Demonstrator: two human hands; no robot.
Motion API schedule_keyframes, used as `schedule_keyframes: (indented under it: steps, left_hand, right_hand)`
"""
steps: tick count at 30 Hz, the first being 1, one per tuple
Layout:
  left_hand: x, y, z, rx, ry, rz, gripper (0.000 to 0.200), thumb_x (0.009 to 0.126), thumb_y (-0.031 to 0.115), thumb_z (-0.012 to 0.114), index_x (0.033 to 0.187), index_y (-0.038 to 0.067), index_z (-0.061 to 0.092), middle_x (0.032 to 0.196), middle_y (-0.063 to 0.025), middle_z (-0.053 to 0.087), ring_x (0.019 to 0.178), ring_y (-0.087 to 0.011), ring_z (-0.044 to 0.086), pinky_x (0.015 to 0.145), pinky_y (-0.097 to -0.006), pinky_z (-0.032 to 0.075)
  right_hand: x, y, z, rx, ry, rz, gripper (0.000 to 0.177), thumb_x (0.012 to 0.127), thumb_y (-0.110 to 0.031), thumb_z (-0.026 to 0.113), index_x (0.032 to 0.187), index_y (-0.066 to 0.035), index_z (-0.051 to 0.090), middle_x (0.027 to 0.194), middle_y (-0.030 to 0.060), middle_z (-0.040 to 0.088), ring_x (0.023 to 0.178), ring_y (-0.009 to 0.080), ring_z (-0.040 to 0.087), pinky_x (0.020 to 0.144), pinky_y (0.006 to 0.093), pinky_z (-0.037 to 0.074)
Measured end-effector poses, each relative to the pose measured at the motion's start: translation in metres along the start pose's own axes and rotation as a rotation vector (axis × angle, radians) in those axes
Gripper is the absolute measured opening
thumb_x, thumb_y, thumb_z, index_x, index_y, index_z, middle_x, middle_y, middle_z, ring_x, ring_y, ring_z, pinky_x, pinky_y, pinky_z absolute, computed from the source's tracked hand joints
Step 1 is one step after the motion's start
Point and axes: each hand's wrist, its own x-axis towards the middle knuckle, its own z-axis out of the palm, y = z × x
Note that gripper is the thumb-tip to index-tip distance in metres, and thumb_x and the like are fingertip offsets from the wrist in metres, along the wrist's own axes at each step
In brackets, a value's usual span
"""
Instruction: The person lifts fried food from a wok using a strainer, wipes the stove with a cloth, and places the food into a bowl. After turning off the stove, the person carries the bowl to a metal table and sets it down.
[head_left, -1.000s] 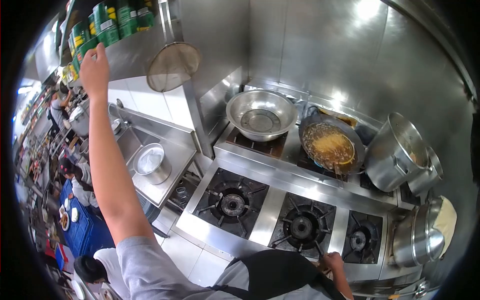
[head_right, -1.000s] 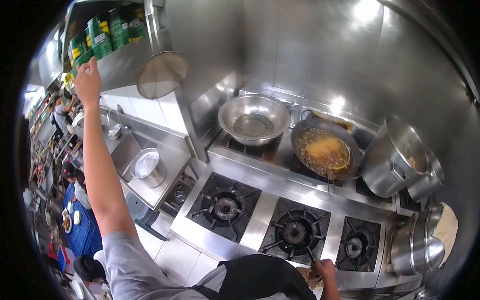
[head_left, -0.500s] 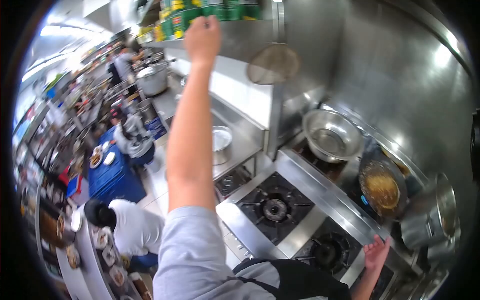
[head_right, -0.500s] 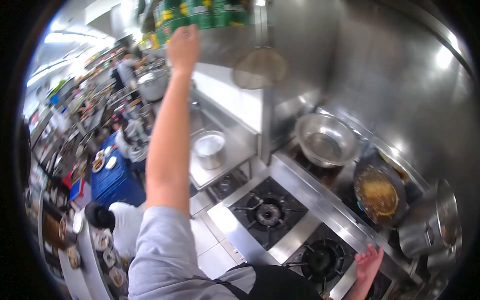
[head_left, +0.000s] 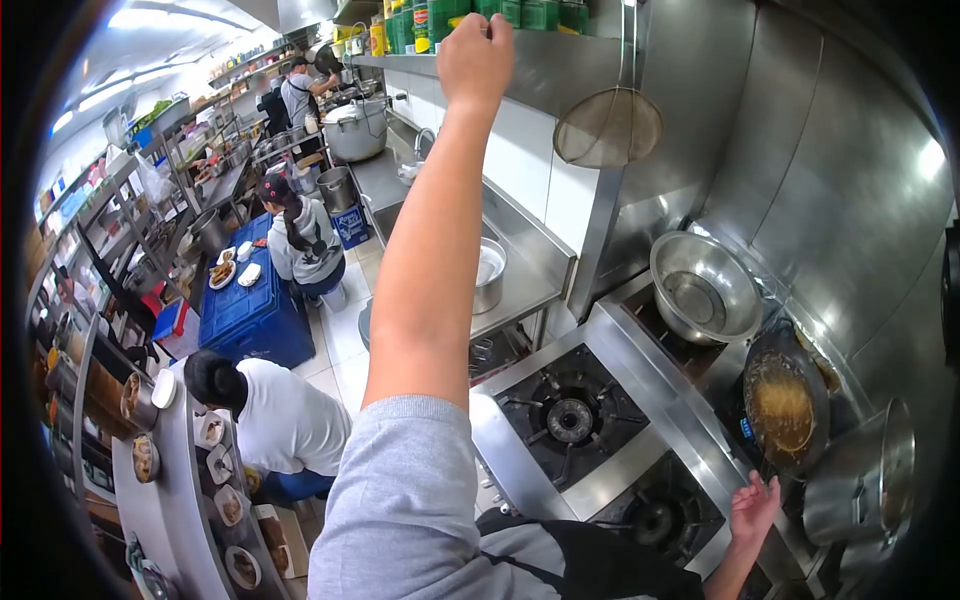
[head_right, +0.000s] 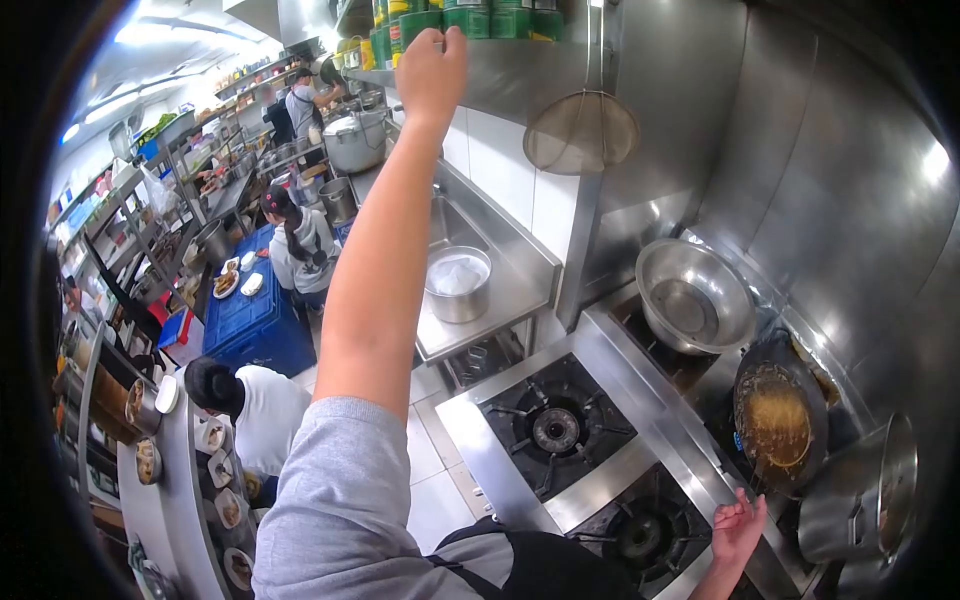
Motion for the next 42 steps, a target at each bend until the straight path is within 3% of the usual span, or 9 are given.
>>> schedule_keyframes:
  steps: [4,5,7,15,22,24,26,29,42]
  left_hand:
    - [0.002,-0.008,0.004,0.199,-0.018,0.175,0.027,0.082,0.029,0.051,0.083,0.005,0.062,0.077,-0.0161,0.062,0.074,-0.0343,0.059,0.071,-0.0417,0.046]
    - [0.01,-0.039,0.019,0.619,-0.041,0.585,0.018,0.083,0.022,0.051,0.092,0.009,0.06,0.082,-0.0096,0.061,0.078,-0.028,0.058,0.071,-0.0381,0.047]
    - [0.013,-0.049,0.023,0.774,0.076,0.791,0.009,0.079,0.013,0.052,0.085,0.009,0.058,0.082,-0.007,0.059,0.078,-0.0229,0.059,0.065,-0.0335,0.049]
    - [0.026,-0.071,0.031,0.749,-0.107,0.621,0.025,0.091,0.019,0.044,0.115,0.017,0.052,0.103,-0.0078,0.06,0.083,-0.0288,0.061,0.066,-0.0378,0.05]
    - [0.034,-0.113,0.051,0.797,-0.123,0.605,0.033,0.093,0.017,0.038,0.125,0.021,0.044,0.118,-0.0083,0.053,0.098,-0.0301,0.056,0.078,-0.0379,0.046]
    - [0.028,-0.093,0.042,1.063,-0.12,0.738,0.033,0.093,0.031,0.038,0.121,0.017,0.048,0.115,-0.0111,0.055,0.099,-0.0322,0.055,0.081,-0.0392,0.043]
    - [0.019,-0.08,0.042,0.471,-0.127,0.28,0.045,0.089,0.046,0.038,0.115,0.013,0.053,0.11,-0.0146,0.057,0.1,-0.0349,0.054,0.082,-0.0397,0.041]
    - [0.021,-0.08,0.042,0.316,-0.143,0.263,0.055,0.085,0.055,0.038,0.111,0.01,0.056,0.106,-0.0173,0.059,0.101,-0.0367,0.053,0.082,-0.0405,0.041]
    - [0.025,-0.084,0.046,0.267,-0.14,0.235,0.054,0.087,0.052,0.039,0.113,0.008,0.055,0.111,-0.0146,0.057,0.104,-0.0348,0.052,0.085,-0.0391,0.04]
  right_hand:
    - [0.003,0.007,0.025,0.016,-0.01,0.049,0.041,0.086,-0.039,0.053,0.091,0.002,0.058,0.063,0.0033,0.056,0.053,0.0156,0.054,0.053,0.0263,0.047]
    - [0.004,0.007,0.034,0.041,-0.015,0.07,0.041,0.085,-0.038,0.054,0.093,0.002,0.058,0.061,0.0036,0.055,0.053,0.016,0.053,0.052,0.0269,0.047]
    - [0.021,0.005,0.025,0.164,-0.043,0.133,0.04,0.085,-0.03,0.057,0.102,0.006,0.052,0.062,0.0039,0.053,0.053,0.0147,0.051,0.053,0.0257,0.046]
    - [0.04,-0.01,0.007,0.29,0.167,0.065,0.02,0.079,-0.017,0.056,0.078,0.002,0.054,0.066,0.0076,0.052,0.051,0.0149,0.046,0.047,0.0235,0.042]
    - [0.065,-0.023,-0.01,0.211,0.18,0.147,0.008,0.076,0.002,0.048,0.083,0.004,0.045,0.064,0.0054,0.041,0.047,0.0119,0.039,0.038,0.0208,0.033]
    - [0.063,-0.023,-0.011,0.22,0.18,0.148,0.008,0.077,0.003,0.046,0.084,0.004,0.044,0.063,0.005,0.039,0.046,0.0115,0.038,0.037,0.0207,0.033]
    - [0.057,-0.024,-0.012,0.126,0.175,0.11,0.007,0.078,0.004,0.044,0.084,0.003,0.042,0.064,0.0045,0.038,0.045,0.0111,0.037,0.035,0.0202,0.032]
    - [0.05,-0.026,-0.011,0.07,0.231,0.109,0.003,0.08,0.003,0.044,0.083,0.003,0.042,0.065,0.0052,0.039,0.046,0.0107,0.037,0.034,0.0196,0.031]
    - [0.037,-0.028,-0.018,-0.069,0.238,0.019,0.006,0.083,0.0,0.046,0.084,0.006,0.044,0.061,0.007,0.042,0.044,0.0133,0.038,0.034,0.0228,0.028]
